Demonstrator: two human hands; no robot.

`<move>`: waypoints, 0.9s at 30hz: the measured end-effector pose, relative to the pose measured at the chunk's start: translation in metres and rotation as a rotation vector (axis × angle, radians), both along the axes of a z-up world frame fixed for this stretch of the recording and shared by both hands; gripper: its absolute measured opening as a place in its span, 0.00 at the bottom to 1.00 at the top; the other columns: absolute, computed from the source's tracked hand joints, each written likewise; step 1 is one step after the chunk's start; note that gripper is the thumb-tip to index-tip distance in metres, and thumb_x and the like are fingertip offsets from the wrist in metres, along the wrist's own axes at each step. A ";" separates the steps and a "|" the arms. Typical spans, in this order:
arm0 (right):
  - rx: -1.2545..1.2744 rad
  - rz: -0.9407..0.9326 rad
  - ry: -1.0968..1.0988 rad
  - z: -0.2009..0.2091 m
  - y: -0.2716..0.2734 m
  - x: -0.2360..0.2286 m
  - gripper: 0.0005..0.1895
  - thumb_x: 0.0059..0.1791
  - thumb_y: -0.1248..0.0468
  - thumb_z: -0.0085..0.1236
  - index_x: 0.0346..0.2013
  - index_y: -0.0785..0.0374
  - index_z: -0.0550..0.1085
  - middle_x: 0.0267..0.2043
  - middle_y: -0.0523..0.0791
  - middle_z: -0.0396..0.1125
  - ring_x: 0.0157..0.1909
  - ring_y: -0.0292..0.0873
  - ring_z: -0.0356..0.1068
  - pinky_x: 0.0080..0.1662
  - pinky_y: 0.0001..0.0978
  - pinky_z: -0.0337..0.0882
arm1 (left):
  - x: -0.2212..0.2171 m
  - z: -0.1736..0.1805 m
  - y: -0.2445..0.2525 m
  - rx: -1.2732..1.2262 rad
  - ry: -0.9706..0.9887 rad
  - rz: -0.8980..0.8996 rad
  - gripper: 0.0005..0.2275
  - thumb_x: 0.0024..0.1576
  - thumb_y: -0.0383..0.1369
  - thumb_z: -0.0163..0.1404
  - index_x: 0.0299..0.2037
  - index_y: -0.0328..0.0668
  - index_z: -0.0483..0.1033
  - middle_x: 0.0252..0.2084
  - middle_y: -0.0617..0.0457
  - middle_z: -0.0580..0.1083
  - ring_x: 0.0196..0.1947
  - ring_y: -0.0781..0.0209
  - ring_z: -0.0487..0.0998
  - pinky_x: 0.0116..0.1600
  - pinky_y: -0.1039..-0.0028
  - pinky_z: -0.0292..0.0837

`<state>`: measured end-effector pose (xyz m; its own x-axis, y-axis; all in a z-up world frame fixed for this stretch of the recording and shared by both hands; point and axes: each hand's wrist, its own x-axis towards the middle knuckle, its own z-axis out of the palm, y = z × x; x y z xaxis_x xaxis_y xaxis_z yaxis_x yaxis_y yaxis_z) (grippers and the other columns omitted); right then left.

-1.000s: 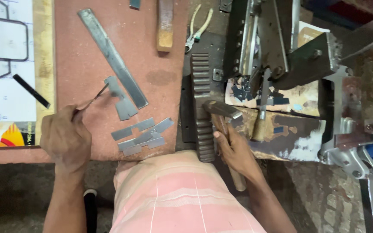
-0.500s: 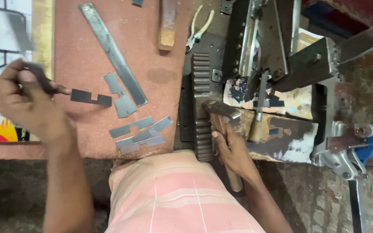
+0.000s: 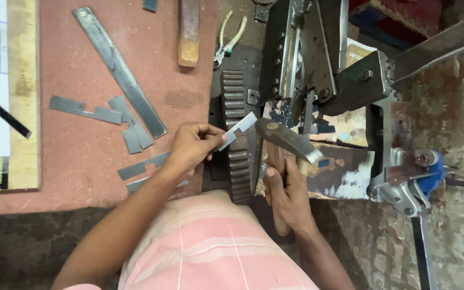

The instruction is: The person hammers metal strips into rectangular frames on a template, then uses a hammer and a gear-like tool to bend small metal pieces. They repeatedly place and hammer the strips into the template slots, adjusting their positions with pliers.

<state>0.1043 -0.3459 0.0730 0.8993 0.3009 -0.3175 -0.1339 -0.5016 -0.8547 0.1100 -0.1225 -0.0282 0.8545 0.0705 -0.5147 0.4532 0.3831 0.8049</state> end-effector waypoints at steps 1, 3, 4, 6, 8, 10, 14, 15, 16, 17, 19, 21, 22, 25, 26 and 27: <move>0.014 0.021 -0.058 0.000 0.001 0.001 0.18 0.58 0.58 0.47 0.58 0.65 0.63 0.22 0.40 0.62 0.19 0.32 0.61 0.21 0.27 0.61 | 0.003 -0.004 -0.001 -0.031 0.010 0.003 0.06 0.53 0.27 0.61 0.36 0.31 0.84 0.23 0.57 0.76 0.16 0.73 0.66 0.20 0.79 0.59; -0.143 0.112 -0.131 -0.002 0.005 0.002 0.20 0.58 0.57 0.47 0.60 0.66 0.63 0.23 0.42 0.64 0.22 0.35 0.63 0.25 0.31 0.64 | 0.003 -0.009 -0.002 -0.094 0.037 0.012 0.06 0.52 0.27 0.61 0.35 0.29 0.84 0.22 0.56 0.75 0.16 0.73 0.65 0.19 0.79 0.57; -0.310 0.180 -0.153 -0.004 0.008 0.006 0.17 0.58 0.57 0.47 0.55 0.67 0.65 0.22 0.44 0.64 0.23 0.36 0.66 0.27 0.33 0.66 | 0.003 -0.010 -0.001 -0.059 0.055 -0.005 0.06 0.52 0.28 0.62 0.34 0.30 0.84 0.22 0.57 0.74 0.16 0.73 0.64 0.20 0.79 0.55; -0.474 0.252 -0.134 -0.003 0.013 0.011 0.16 0.58 0.56 0.48 0.49 0.68 0.68 0.22 0.47 0.66 0.24 0.41 0.68 0.29 0.38 0.68 | 0.001 -0.009 0.000 0.012 0.088 -0.039 0.07 0.52 0.30 0.62 0.33 0.32 0.85 0.20 0.58 0.72 0.16 0.73 0.61 0.20 0.77 0.51; -0.470 0.267 -0.060 0.001 0.017 0.014 0.16 0.57 0.55 0.48 0.46 0.67 0.70 0.21 0.51 0.66 0.22 0.48 0.67 0.29 0.44 0.68 | -0.001 -0.006 -0.003 0.103 0.017 -0.030 0.06 0.52 0.30 0.63 0.32 0.35 0.85 0.21 0.61 0.74 0.19 0.76 0.65 0.23 0.80 0.57; -0.296 0.199 -0.117 0.004 0.022 0.016 0.18 0.57 0.55 0.45 0.51 0.67 0.69 0.23 0.51 0.68 0.24 0.45 0.69 0.29 0.41 0.70 | -0.002 -0.003 -0.003 0.156 -0.008 -0.014 0.05 0.51 0.30 0.63 0.32 0.36 0.86 0.21 0.63 0.75 0.20 0.78 0.66 0.25 0.80 0.59; -0.582 0.222 0.023 0.008 0.026 0.012 0.21 0.55 0.53 0.48 0.54 0.67 0.67 0.22 0.50 0.69 0.24 0.40 0.69 0.32 0.38 0.69 | -0.005 0.005 -0.004 0.227 0.031 -0.008 0.05 0.51 0.30 0.62 0.31 0.37 0.86 0.19 0.63 0.72 0.19 0.76 0.64 0.24 0.78 0.57; -0.544 0.208 0.016 0.009 0.025 0.012 0.20 0.55 0.53 0.48 0.54 0.66 0.69 0.22 0.50 0.68 0.24 0.40 0.68 0.32 0.38 0.69 | -0.004 0.009 -0.005 0.253 0.034 -0.012 0.05 0.51 0.31 0.62 0.31 0.37 0.86 0.19 0.63 0.72 0.19 0.76 0.64 0.24 0.78 0.58; -0.504 0.204 0.006 0.009 0.026 0.015 0.20 0.55 0.53 0.48 0.54 0.66 0.70 0.22 0.50 0.68 0.24 0.40 0.68 0.31 0.38 0.69 | -0.003 0.012 -0.005 0.265 0.032 -0.018 0.05 0.51 0.31 0.62 0.31 0.37 0.85 0.18 0.63 0.71 0.19 0.76 0.63 0.24 0.77 0.57; -0.463 0.200 -0.004 0.008 0.026 0.016 0.20 0.56 0.53 0.48 0.53 0.65 0.71 0.21 0.51 0.67 0.23 0.40 0.67 0.31 0.38 0.69 | -0.003 0.015 -0.005 0.277 0.031 -0.023 0.05 0.52 0.31 0.62 0.31 0.37 0.85 0.18 0.62 0.70 0.19 0.76 0.63 0.24 0.77 0.57; -0.207 0.170 -0.121 0.006 0.026 0.014 0.24 0.56 0.54 0.44 0.62 0.67 0.65 0.26 0.50 0.68 0.25 0.40 0.66 0.30 0.37 0.69 | -0.009 0.018 -0.005 0.296 0.059 -0.037 0.05 0.52 0.32 0.62 0.31 0.38 0.86 0.17 0.62 0.69 0.18 0.75 0.63 0.24 0.76 0.57; -0.225 0.199 -0.160 0.003 0.026 0.014 0.23 0.57 0.54 0.45 0.61 0.67 0.64 0.27 0.50 0.69 0.26 0.39 0.66 0.31 0.37 0.68 | -0.013 0.020 -0.004 0.324 0.086 -0.044 0.05 0.52 0.32 0.62 0.31 0.39 0.86 0.16 0.62 0.70 0.18 0.75 0.63 0.24 0.77 0.58; -0.378 0.230 -0.138 0.002 0.025 0.012 0.21 0.57 0.54 0.46 0.57 0.67 0.66 0.26 0.50 0.69 0.27 0.39 0.66 0.32 0.37 0.67 | -0.014 0.020 -0.005 0.318 0.068 -0.027 0.05 0.52 0.32 0.62 0.31 0.39 0.86 0.16 0.62 0.70 0.18 0.76 0.63 0.25 0.77 0.59; -0.456 0.203 -0.082 0.002 0.021 0.012 0.17 0.57 0.54 0.48 0.50 0.66 0.71 0.24 0.51 0.68 0.26 0.40 0.66 0.32 0.36 0.68 | -0.010 0.021 -0.009 0.326 0.022 -0.003 0.05 0.52 0.32 0.62 0.31 0.39 0.86 0.17 0.62 0.72 0.18 0.76 0.65 0.24 0.78 0.60; -0.417 0.189 -0.055 0.002 0.021 0.012 0.17 0.57 0.55 0.49 0.49 0.66 0.72 0.23 0.51 0.67 0.26 0.41 0.66 0.32 0.36 0.69 | -0.012 0.020 -0.009 0.346 0.034 -0.006 0.05 0.52 0.32 0.62 0.32 0.39 0.86 0.16 0.62 0.72 0.17 0.76 0.65 0.24 0.77 0.60; -0.331 0.172 -0.128 0.000 0.022 0.011 0.18 0.57 0.55 0.48 0.53 0.66 0.70 0.24 0.50 0.67 0.26 0.41 0.66 0.31 0.37 0.69 | -0.015 0.018 -0.009 0.366 0.047 -0.009 0.05 0.51 0.32 0.62 0.32 0.40 0.86 0.16 0.61 0.72 0.17 0.75 0.65 0.24 0.77 0.60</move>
